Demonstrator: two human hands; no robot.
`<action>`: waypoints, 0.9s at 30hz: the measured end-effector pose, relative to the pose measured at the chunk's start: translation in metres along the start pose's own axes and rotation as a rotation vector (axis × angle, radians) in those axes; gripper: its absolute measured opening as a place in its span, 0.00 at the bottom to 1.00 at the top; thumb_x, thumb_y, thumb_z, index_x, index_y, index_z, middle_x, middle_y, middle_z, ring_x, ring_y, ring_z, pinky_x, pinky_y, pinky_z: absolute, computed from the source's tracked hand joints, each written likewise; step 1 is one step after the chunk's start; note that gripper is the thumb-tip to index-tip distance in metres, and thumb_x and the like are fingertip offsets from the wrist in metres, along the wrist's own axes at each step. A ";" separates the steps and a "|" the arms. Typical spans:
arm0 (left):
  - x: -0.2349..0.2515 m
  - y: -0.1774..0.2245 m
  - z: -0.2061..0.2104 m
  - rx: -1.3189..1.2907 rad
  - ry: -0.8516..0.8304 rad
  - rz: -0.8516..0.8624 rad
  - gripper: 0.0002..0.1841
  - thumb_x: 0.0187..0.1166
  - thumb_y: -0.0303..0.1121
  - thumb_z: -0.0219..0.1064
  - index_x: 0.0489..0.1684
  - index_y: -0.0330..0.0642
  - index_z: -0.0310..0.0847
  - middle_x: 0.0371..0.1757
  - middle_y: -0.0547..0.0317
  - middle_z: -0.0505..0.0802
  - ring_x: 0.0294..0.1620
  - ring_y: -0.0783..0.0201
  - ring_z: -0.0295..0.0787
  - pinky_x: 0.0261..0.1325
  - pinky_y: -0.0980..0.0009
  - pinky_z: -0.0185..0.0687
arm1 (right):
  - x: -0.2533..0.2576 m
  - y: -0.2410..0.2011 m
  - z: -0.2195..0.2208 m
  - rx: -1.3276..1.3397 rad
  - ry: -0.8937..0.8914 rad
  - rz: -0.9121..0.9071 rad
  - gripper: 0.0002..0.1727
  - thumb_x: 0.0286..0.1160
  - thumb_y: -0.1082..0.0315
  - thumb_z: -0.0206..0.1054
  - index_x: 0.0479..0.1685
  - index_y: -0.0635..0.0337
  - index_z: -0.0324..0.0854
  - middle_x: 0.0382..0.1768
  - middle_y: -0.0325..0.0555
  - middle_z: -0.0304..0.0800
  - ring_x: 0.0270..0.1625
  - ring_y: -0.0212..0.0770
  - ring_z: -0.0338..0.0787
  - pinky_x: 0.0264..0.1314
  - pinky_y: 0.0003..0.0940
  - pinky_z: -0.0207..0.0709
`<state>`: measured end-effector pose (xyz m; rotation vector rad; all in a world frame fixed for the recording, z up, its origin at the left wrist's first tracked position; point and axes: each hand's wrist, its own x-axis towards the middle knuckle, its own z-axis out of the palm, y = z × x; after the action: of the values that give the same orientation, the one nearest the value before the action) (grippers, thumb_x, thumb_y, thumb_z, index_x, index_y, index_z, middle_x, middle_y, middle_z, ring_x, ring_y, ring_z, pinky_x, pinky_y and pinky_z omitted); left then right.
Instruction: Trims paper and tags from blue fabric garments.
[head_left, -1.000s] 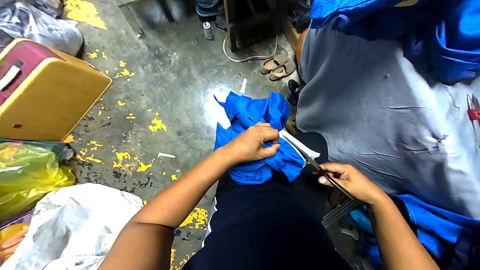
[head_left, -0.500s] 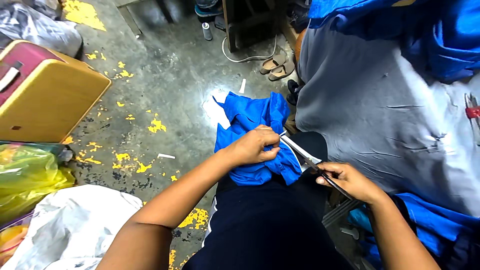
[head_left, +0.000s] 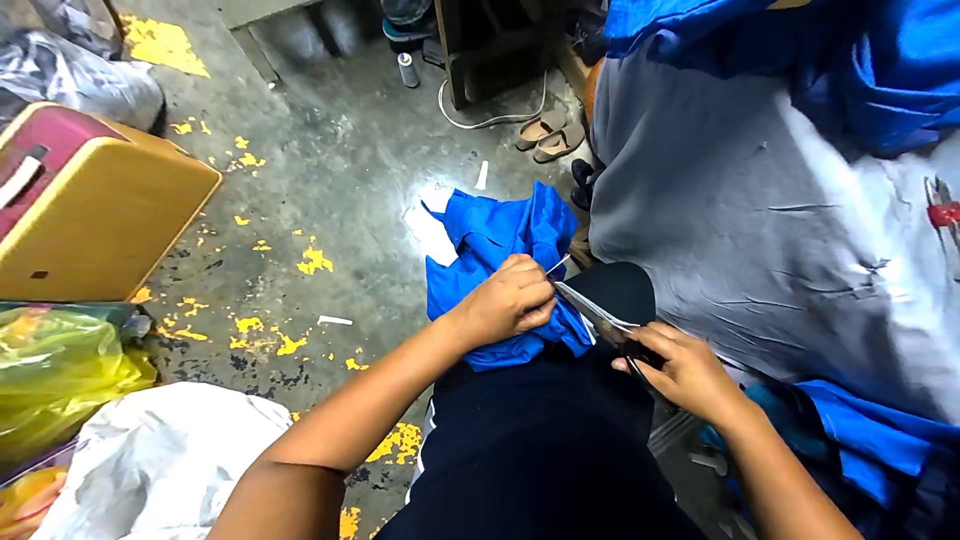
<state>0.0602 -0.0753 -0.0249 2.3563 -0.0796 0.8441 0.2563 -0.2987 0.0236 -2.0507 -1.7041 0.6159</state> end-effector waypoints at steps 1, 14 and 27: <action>-0.002 0.001 0.001 0.013 0.024 0.001 0.11 0.76 0.26 0.64 0.22 0.35 0.84 0.26 0.50 0.88 0.42 0.54 0.89 0.61 0.61 0.79 | -0.001 0.000 0.004 -0.023 0.037 -0.009 0.26 0.75 0.48 0.67 0.50 0.66 0.92 0.33 0.57 0.89 0.34 0.55 0.91 0.36 0.53 0.83; -0.007 0.005 0.003 0.050 0.088 -0.019 0.11 0.77 0.27 0.64 0.22 0.36 0.83 0.26 0.51 0.88 0.43 0.55 0.89 0.65 0.62 0.77 | -0.006 0.007 0.021 -0.002 0.121 -0.033 0.22 0.76 0.53 0.67 0.47 0.66 0.92 0.30 0.56 0.90 0.32 0.52 0.91 0.36 0.46 0.83; -0.056 0.019 -0.015 -0.491 0.407 -0.635 0.08 0.71 0.19 0.64 0.38 0.45 0.80 0.50 0.66 0.92 0.62 0.73 0.87 0.70 0.68 0.82 | 0.018 0.018 0.038 0.573 0.264 0.190 0.33 0.81 0.48 0.63 0.67 0.75 0.75 0.41 0.35 0.83 0.39 0.15 0.78 0.43 0.11 0.73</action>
<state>0.0028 -0.0905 -0.0387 1.5697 0.5400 0.8373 0.2516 -0.2829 -0.0192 -1.7838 -1.0376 0.7496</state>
